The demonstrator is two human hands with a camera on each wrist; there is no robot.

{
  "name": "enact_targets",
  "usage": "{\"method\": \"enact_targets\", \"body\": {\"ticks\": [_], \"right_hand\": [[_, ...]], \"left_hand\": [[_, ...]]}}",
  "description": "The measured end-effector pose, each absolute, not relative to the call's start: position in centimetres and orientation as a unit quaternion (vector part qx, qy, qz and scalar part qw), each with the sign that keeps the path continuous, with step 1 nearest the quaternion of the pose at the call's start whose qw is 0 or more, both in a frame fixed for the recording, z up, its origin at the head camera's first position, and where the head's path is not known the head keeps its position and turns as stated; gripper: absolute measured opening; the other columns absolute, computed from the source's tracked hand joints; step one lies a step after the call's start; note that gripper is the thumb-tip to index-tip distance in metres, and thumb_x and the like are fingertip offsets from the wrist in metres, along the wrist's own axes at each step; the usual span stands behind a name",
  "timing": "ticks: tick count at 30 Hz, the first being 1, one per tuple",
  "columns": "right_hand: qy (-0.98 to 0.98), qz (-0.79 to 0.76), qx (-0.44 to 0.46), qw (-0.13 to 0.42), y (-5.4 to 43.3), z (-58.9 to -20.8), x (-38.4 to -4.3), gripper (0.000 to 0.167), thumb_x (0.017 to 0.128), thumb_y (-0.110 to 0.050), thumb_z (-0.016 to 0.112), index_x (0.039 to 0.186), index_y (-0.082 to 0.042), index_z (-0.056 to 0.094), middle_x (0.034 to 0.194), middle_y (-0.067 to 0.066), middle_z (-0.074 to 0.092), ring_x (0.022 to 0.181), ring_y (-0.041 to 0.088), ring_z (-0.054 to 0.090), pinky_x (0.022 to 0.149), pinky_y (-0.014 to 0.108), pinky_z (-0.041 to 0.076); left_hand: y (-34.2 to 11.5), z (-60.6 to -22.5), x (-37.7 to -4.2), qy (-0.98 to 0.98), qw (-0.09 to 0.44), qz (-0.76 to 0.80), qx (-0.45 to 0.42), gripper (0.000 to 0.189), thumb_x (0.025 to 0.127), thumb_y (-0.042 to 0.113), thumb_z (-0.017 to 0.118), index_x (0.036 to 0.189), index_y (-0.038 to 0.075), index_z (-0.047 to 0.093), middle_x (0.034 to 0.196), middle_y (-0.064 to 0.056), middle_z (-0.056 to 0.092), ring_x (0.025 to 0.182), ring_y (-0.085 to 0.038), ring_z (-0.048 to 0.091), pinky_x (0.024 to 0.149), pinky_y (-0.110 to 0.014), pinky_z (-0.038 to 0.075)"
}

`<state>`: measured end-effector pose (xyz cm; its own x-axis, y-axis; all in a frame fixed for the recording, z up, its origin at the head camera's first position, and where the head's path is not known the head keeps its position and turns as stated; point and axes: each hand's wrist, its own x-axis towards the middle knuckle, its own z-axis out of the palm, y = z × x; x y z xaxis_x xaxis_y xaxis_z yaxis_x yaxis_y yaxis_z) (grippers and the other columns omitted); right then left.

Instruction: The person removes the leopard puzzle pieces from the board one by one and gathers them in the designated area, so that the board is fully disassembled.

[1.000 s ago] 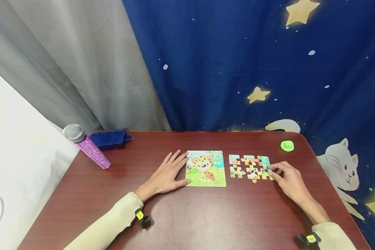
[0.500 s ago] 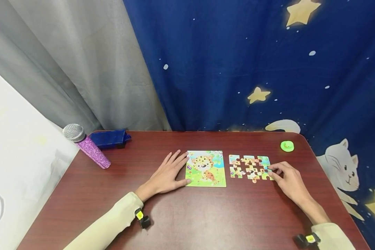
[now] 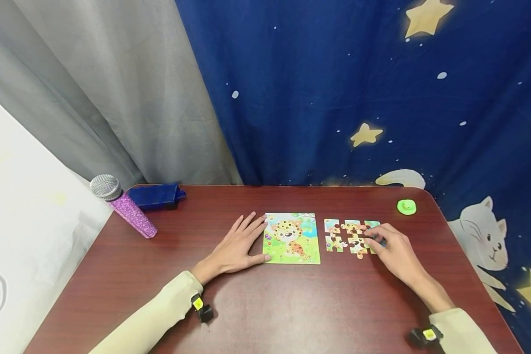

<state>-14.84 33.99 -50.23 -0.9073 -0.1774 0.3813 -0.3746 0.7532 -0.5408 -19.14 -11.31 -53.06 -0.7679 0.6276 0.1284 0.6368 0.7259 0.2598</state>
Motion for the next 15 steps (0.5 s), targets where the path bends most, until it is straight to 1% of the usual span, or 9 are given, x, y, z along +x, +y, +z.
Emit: {"method": "enact_targets", "body": {"ticks": [3,6,10,15], "right_hand": [[-0.92,0.327,0.163,0.144,32.7,-50.0,-15.1,0.016,0.094,-0.001,0.085,0.109,-0.008,0.082,0.104,0.002,0.074,0.071,0.005,0.051,0.063,0.018,0.041],[-0.915,0.336,0.179,0.137,31.6,-49.9,-15.4,0.016,0.094,-0.002,0.086,0.107,-0.01,0.083,0.101,-0.001,0.073,0.069,0.006,0.051,0.062,0.018,0.041],[-0.911,0.342,0.196,0.121,30.2,-49.9,-15.5,0.017,0.094,-0.003,0.087,0.108,-0.012,0.083,0.096,-0.005,0.07,0.069,0.007,0.05,0.06,0.02,0.042],[-0.908,0.344,0.215,0.104,28.5,-50.1,-15.8,0.017,0.094,-0.003,0.086,0.107,-0.013,0.083,0.098,-0.006,0.071,0.076,0.005,0.055,0.065,0.021,0.047]], "left_hand": [[-11.3,-52.9,-19.1,-0.928,0.015,-0.147,-0.342,0.102,0.1,0.077,0.059,0.173,0.009,0.037,0.182,-0.005,0.027,0.17,-0.036,0.014,0.136,-0.058,0.007],[-11.2,-52.8,-19.1,-0.927,0.018,-0.148,-0.344,0.105,0.098,0.077,0.061,0.173,0.008,0.037,0.182,-0.006,0.027,0.17,-0.037,0.014,0.136,-0.06,0.008],[-11.2,-52.8,-19.1,-0.927,0.023,-0.14,-0.347,0.108,0.096,0.079,0.063,0.172,0.008,0.037,0.182,-0.007,0.027,0.17,-0.037,0.014,0.136,-0.06,0.009],[-11.3,-53.1,-19.1,-0.928,0.024,-0.135,-0.346,0.109,0.095,0.081,0.062,0.172,0.008,0.037,0.182,-0.006,0.027,0.17,-0.037,0.014,0.136,-0.06,0.009]]}}
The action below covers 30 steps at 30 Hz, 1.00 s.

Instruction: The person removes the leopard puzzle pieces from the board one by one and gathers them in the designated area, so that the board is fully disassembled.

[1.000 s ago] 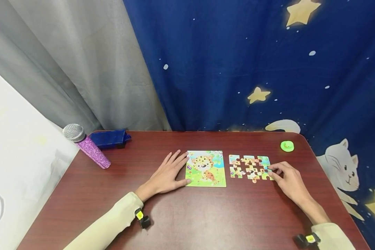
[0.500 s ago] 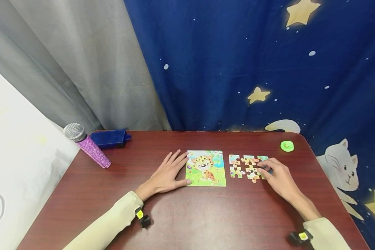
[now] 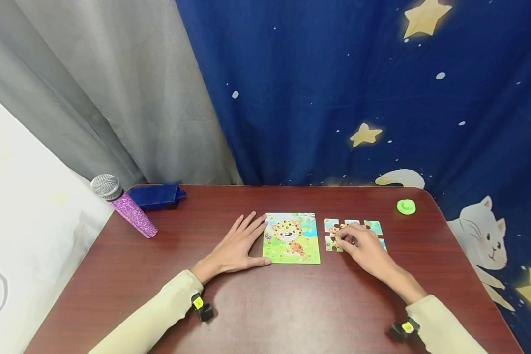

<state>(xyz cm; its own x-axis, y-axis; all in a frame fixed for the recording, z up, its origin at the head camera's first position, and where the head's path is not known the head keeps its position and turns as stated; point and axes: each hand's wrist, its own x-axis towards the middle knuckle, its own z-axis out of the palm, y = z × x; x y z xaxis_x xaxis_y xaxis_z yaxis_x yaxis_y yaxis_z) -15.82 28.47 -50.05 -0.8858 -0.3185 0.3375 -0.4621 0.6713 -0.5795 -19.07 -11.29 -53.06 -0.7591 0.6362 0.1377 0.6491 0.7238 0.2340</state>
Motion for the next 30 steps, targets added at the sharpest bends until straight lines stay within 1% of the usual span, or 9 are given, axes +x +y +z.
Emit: {"method": "enact_targets", "body": {"ticks": [6,10,13,21,27,30], "right_hand": [[-0.901,0.359,0.233,0.069,26.3,-49.9,-16.0,0.018,0.096,-0.004,0.085,0.111,-0.012,0.083,0.097,-0.007,0.068,0.076,0.007,0.056,0.066,0.025,0.047],[-0.894,0.38,0.236,0.03,24.8,-49.6,-15.8,0.016,0.099,-0.008,0.083,0.114,-0.013,0.082,0.099,-0.008,0.069,0.08,0.007,0.059,0.069,0.025,0.051],[-0.89,0.385,0.242,0.012,23.8,-49.6,-15.8,0.015,0.1,-0.008,0.082,0.115,-0.013,0.082,0.099,-0.009,0.068,0.08,0.007,0.059,0.07,0.026,0.052],[-0.883,0.385,0.268,-0.012,21.7,-49.7,-15.8,0.015,0.102,-0.012,0.081,0.117,-0.013,0.082,0.101,-0.011,0.069,0.08,0.007,0.06,0.07,0.026,0.052],[-0.874,0.398,0.275,-0.039,20.4,-49.6,-15.7,0.019,0.104,-0.015,0.079,0.122,-0.011,0.082,0.107,-0.005,0.072,0.081,0.007,0.063,0.071,0.027,0.055],[-0.872,0.397,0.283,-0.038,19.7,-49.5,-15.7,0.02,0.103,-0.015,0.08,0.122,-0.01,0.081,0.107,-0.003,0.072,0.081,0.007,0.062,0.07,0.027,0.055]], "left_hand": [[-11.3,-53.1,-19.1,-0.93,0.017,-0.136,-0.342,0.111,0.095,0.082,0.061,0.173,0.009,0.034,0.183,-0.005,0.025,0.171,-0.035,0.011,0.136,-0.058,0.006],[-11.3,-53.1,-19.1,-0.93,0.015,-0.135,-0.341,0.111,0.095,0.083,0.06,0.174,0.009,0.034,0.183,-0.005,0.024,0.171,-0.035,0.011,0.137,-0.056,0.004],[-11.3,-53.1,-19.1,-0.93,0.013,-0.135,-0.341,0.111,0.095,0.084,0.06,0.174,0.01,0.033,0.183,-0.004,0.023,0.171,-0.034,0.01,0.137,-0.055,0.003],[-11.3,-53.2,-19.1,-0.93,0.008,-0.137,-0.34,0.112,0.095,0.084,0.06,0.174,0.01,0.033,0.184,-0.004,0.023,0.171,-0.034,0.008,0.137,-0.056,0.003],[-11.3,-53.1,-19.0,-0.93,0.011,-0.139,-0.341,0.111,0.095,0.082,0.062,0.174,0.009,0.034,0.183,-0.005,0.024,0.171,-0.034,0.01,0.136,-0.057,0.005],[-11.3,-53.1,-19.0,-0.929,0.013,-0.14,-0.341,0.111,0.095,0.082,0.062,0.173,0.009,0.035,0.183,-0.005,0.025,0.171,-0.035,0.01,0.136,-0.058,0.006]]}}
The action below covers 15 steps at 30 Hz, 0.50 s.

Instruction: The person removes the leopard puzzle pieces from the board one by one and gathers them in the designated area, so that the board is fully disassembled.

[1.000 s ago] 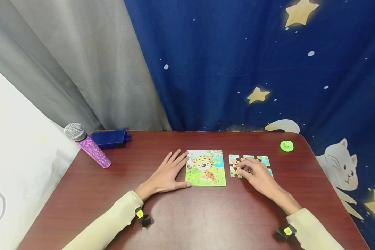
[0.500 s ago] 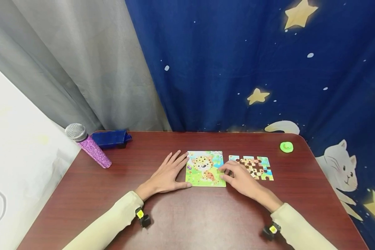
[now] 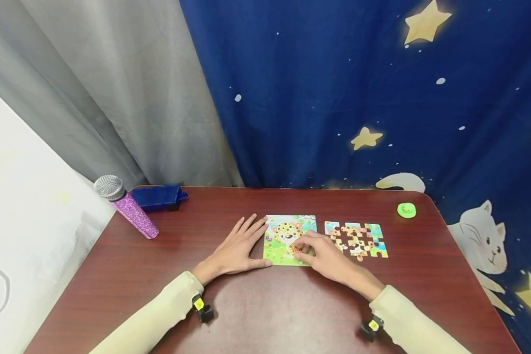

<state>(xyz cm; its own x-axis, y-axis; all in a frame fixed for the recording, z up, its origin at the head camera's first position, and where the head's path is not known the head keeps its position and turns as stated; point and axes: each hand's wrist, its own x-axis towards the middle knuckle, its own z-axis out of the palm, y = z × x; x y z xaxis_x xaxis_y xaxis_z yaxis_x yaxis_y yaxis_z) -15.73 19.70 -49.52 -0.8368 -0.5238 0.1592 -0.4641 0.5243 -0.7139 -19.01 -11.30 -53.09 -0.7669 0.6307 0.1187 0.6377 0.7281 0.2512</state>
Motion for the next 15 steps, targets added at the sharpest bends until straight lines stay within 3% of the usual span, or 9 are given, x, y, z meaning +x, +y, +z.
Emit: {"method": "enact_targets", "body": {"ticks": [15], "right_hand": [[0.854,-0.408,-0.319,0.055,17.2,-49.4,-16.0,0.024,0.101,-0.013,0.082,0.124,-0.007,0.079,0.099,-0.008,0.067,0.082,0.005,0.061,0.074,0.027,0.056]], "left_hand": [[-11.3,-53.1,-18.9,-0.927,0.019,-0.143,-0.346,0.11,0.096,0.081,0.061,0.173,0.007,0.036,0.182,-0.006,0.026,0.17,-0.037,0.012,0.136,-0.06,0.007]]}}
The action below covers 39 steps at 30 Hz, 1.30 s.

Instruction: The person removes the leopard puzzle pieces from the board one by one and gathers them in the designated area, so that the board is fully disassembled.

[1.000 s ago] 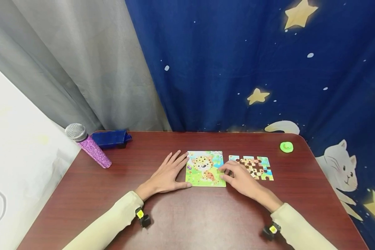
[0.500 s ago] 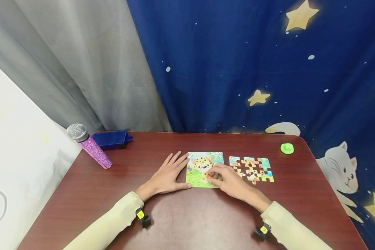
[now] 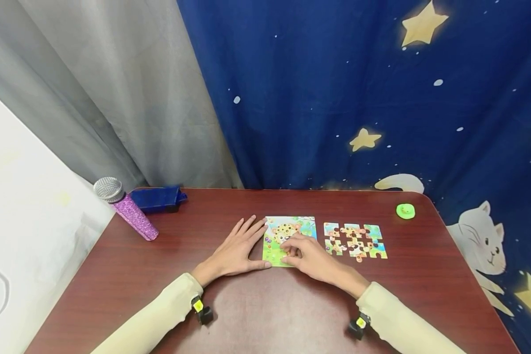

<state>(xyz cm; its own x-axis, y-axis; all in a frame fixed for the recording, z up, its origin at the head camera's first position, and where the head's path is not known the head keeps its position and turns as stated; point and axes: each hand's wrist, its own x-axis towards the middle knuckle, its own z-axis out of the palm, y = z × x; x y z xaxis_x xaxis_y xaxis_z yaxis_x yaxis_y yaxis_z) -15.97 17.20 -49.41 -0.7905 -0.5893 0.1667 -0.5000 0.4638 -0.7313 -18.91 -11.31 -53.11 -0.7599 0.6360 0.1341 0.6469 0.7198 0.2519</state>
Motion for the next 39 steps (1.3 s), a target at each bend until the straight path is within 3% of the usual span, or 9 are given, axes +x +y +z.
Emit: {"method": "enact_targets", "body": {"ticks": [12,14,20,21,28,39], "right_hand": [[0.852,-0.419,-0.307,0.063,16.8,-50.2,-16.6,0.026,0.098,-0.017,0.087,0.121,-0.007,0.081,0.092,-0.005,0.065,0.078,0.005,0.058,0.072,0.026,0.052],[0.85,-0.422,-0.308,0.067,16.9,-50.2,-16.8,0.028,0.097,-0.017,0.087,0.122,-0.006,0.08,0.091,-0.005,0.065,0.077,0.005,0.057,0.078,0.025,0.053],[0.849,-0.426,-0.301,0.087,16.9,-50.1,-17.2,0.033,0.095,-0.015,0.089,0.124,-0.004,0.079,0.091,-0.002,0.065,0.078,0.006,0.055,0.076,0.024,0.051],[0.849,-0.426,-0.299,0.09,16.9,-50.2,-17.2,0.034,0.094,-0.013,0.09,0.124,-0.003,0.078,0.091,-0.001,0.065,0.078,0.007,0.055,0.071,0.025,0.05],[0.862,-0.401,-0.3,0.08,16.4,-50.1,-17.2,0.039,0.091,-0.01,0.091,0.127,-0.001,0.077,0.093,0.0,0.063,0.081,0.009,0.056,0.073,0.026,0.05],[0.86,-0.401,-0.307,0.073,16.3,-50.1,-17.1,0.032,0.092,-0.008,0.09,0.12,-0.002,0.075,0.092,0.0,0.063,0.08,0.008,0.054,0.073,0.027,0.049]], "left_hand": [[-11.4,-53.1,-18.9,-0.928,0.021,-0.14,-0.346,0.11,0.096,0.081,0.062,0.173,0.007,0.036,0.183,-0.006,0.025,0.17,-0.036,0.012,0.136,-0.06,0.008],[-11.4,-53.1,-18.9,-0.928,0.019,-0.142,-0.345,0.11,0.096,0.081,0.062,0.173,0.007,0.036,0.183,-0.006,0.025,0.171,-0.036,0.012,0.136,-0.059,0.007],[-11.4,-53.1,-18.9,-0.927,0.021,-0.146,-0.345,0.11,0.096,0.081,0.063,0.173,0.008,0.036,0.183,-0.006,0.026,0.17,-0.036,0.012,0.136,-0.059,0.007],[-11.3,-53.1,-18.9,-0.927,0.02,-0.146,-0.345,0.11,0.095,0.081,0.063,0.173,0.008,0.036,0.183,-0.006,0.025,0.171,-0.036,0.012,0.136,-0.059,0.007],[-11.3,-53.4,-19.1,-0.929,0.017,-0.14,-0.341,0.11,0.095,0.083,0.061,0.174,0.01,0.034,0.183,-0.004,0.024,0.171,-0.035,0.01,0.136,-0.059,0.005],[-11.2,-53.3,-19.1,-0.929,0.018,-0.143,-0.341,0.11,0.095,0.081,0.063,0.174,0.01,0.035,0.183,-0.004,0.025,0.171,-0.036,0.011,0.136,-0.058,0.006]]}}
